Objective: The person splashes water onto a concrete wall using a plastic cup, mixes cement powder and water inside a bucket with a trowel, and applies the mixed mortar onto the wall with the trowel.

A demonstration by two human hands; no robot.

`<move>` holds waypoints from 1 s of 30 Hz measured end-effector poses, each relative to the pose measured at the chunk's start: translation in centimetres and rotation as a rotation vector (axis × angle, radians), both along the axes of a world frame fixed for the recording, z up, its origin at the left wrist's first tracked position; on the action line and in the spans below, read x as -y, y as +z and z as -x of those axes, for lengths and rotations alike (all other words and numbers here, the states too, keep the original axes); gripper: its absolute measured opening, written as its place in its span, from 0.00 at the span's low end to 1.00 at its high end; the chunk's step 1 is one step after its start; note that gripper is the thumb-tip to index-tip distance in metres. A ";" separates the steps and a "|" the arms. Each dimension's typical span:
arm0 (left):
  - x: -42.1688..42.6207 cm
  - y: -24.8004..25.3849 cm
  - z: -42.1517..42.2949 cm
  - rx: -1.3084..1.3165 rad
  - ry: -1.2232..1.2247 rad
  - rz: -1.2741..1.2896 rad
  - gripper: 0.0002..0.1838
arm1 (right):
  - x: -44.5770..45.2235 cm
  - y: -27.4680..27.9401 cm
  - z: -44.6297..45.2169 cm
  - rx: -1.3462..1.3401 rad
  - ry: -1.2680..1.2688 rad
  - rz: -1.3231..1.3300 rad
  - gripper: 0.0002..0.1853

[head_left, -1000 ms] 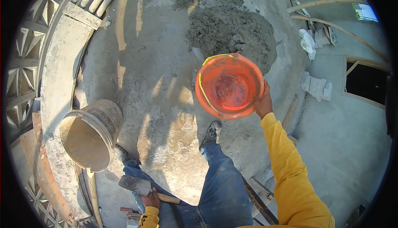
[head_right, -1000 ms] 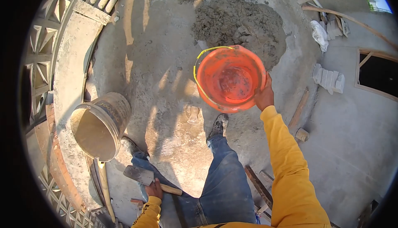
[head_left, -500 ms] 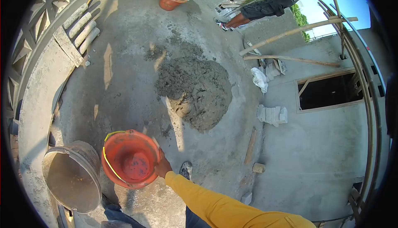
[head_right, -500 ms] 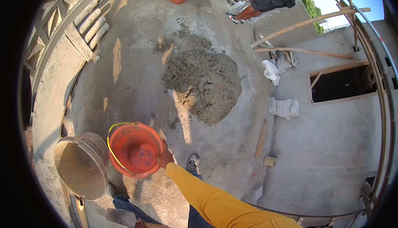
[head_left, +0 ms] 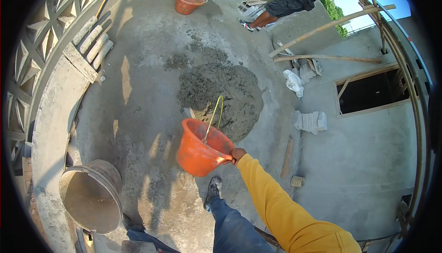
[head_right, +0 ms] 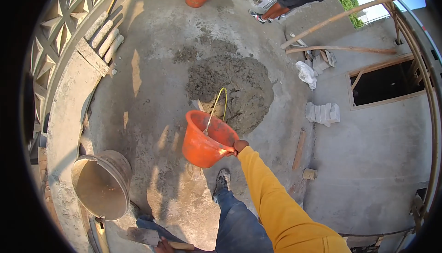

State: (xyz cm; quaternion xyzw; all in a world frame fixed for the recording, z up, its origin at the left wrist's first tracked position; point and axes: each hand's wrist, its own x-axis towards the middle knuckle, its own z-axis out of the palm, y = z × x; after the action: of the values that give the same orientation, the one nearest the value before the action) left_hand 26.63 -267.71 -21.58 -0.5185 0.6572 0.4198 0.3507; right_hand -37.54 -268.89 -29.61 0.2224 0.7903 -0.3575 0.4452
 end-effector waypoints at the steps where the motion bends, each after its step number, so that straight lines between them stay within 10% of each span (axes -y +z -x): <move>1: -1.2 -0.7 -0.6 -0.088 0.061 0.140 0.26 | 0.1 0.8 1.2 0.010 -0.006 -0.017 0.08; 4: -4.9 -6.0 -4.0 -0.295 0.001 0.445 0.21 | 0.4 3.2 1.8 -0.073 -0.034 0.033 0.12; 7: -2.0 -1.5 1.2 -0.396 0.508 0.546 0.20 | 0.1 3.1 0.2 -0.272 -0.010 0.158 0.23; 12: -1.3 -1.1 1.7 -0.361 0.469 0.491 0.20 | 3.6 4.7 -8.6 -0.559 0.117 0.199 0.40; 30: 2.0 0.6 -2.2 -0.440 0.513 0.537 0.07 | 8.8 -14.7 -29.5 0.007 0.088 0.382 0.19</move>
State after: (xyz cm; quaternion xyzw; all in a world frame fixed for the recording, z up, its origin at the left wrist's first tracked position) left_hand 28.86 -269.74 -20.96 -0.6361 0.6520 0.4081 -0.0610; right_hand -8.07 -277.68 -44.32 0.1002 0.7154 -0.4805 0.4973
